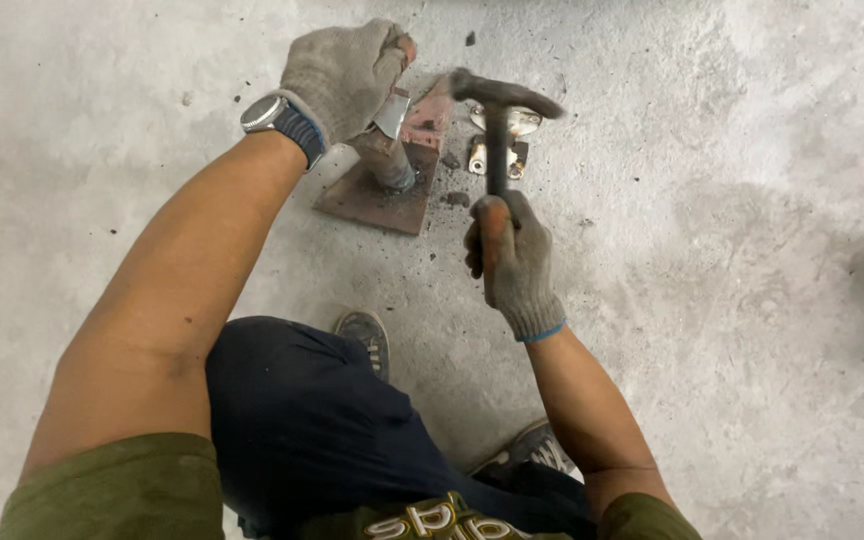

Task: The person sits on the floor and uses a hammer to strike a metal part held against a metal anvil. They repeatedly adjust the part's position and strike it to shape or flatten it.

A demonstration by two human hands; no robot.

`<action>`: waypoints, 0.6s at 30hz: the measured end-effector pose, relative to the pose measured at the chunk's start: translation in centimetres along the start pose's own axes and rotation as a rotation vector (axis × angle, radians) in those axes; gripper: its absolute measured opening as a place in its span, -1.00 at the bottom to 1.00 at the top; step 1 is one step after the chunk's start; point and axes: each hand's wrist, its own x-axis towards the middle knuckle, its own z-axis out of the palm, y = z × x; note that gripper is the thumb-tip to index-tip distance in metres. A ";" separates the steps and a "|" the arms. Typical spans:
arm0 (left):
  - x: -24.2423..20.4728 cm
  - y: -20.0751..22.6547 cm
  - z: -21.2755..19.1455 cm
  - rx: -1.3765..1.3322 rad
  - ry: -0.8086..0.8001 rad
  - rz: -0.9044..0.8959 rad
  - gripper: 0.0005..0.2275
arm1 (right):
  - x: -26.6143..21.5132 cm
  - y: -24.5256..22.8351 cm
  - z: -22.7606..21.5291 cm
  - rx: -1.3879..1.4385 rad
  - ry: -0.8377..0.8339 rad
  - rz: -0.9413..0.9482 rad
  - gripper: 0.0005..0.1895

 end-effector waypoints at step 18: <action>0.3 0.8 -0.2 0.213 -0.151 -0.050 -0.47 | -1.8 -5.7 0.2 0.098 0.093 -0.231 -0.49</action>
